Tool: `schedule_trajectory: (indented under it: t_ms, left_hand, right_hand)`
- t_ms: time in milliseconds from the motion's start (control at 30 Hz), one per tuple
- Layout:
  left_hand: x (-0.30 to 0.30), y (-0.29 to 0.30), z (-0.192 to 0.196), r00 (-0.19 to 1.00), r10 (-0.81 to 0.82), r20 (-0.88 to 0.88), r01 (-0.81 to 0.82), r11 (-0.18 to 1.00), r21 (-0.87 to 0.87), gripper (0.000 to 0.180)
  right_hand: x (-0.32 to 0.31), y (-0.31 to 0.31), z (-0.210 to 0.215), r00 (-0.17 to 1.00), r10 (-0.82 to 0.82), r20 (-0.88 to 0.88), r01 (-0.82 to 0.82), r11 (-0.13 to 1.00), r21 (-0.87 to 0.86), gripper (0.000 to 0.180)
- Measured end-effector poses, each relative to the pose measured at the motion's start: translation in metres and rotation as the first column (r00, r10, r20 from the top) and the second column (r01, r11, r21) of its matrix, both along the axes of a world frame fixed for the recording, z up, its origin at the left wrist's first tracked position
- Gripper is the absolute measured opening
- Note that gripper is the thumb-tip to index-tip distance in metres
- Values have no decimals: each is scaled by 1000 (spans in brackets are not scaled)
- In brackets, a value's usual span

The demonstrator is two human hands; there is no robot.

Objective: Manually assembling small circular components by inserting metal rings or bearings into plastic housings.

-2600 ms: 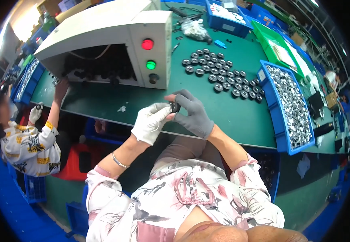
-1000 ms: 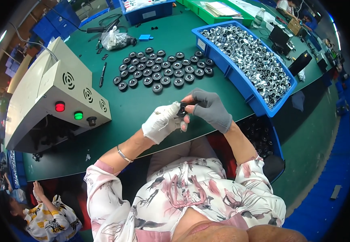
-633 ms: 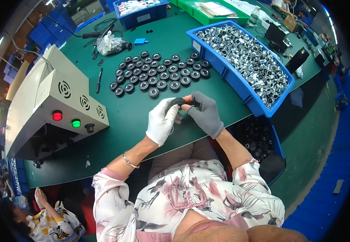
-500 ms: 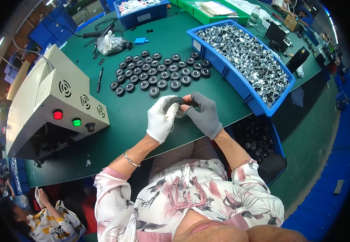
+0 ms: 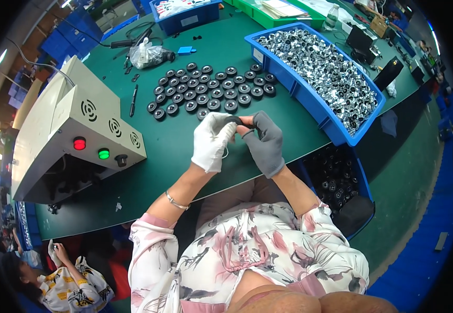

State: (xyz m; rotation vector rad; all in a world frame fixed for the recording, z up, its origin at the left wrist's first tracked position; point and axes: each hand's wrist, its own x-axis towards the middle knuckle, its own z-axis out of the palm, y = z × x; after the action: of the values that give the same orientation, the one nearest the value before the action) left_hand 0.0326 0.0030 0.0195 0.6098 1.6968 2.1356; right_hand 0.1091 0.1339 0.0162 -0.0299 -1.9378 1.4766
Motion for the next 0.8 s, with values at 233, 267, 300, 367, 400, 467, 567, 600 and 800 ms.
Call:
schedule_trajectory:
  t_ms: [233, 267, 300, 367, 400, 467, 567, 600, 800]
  left_hand:
    - [-7, 19, -12, 986, 133, -101, -152, 966, -211, 10]
    - [-7, 22, -14, 983, 160, -91, -176, 964, -199, 10]
    - [-11, 24, -22, 984, 157, -82, -170, 965, -200, 10]
    - [-19, 25, -45, 943, 222, -249, -278, 935, -219, 9]
    - [-13, 27, -23, 968, 237, -85, -251, 937, -243, 8]
    - [-17, 32, -36, 970, 221, -101, -240, 934, -264, 10]
    - [-22, 36, -45, 969, 235, -72, -246, 936, -252, 9]
    - [-23, 37, -43, 973, 231, -20, -230, 950, -212, 9]
    - [-21, 29, -28, 977, 164, 139, -155, 985, -73, 8]
  right_hand:
    - [-7, 2, -9, 992, -115, 51, 110, 990, 88, 19]
    - [-8, 1, -11, 991, -132, 37, 128, 987, 95, 18]
    - [-10, 1, -13, 989, -145, 20, 143, 984, 104, 18]
    - [-15, 0, -16, 987, -160, 18, 156, 978, 137, 17]
    - [-18, 1, -16, 983, -181, 21, 175, 969, 171, 17]
    - [-16, 2, -20, 976, -218, 20, 209, 953, 220, 16]
    - [-18, 2, -20, 973, -227, 40, 213, 951, 226, 16]
    - [-19, 2, -20, 974, -224, 41, 209, 951, 228, 16]
    - [-17, -1, -12, 974, -215, 72, 193, 951, 241, 14]
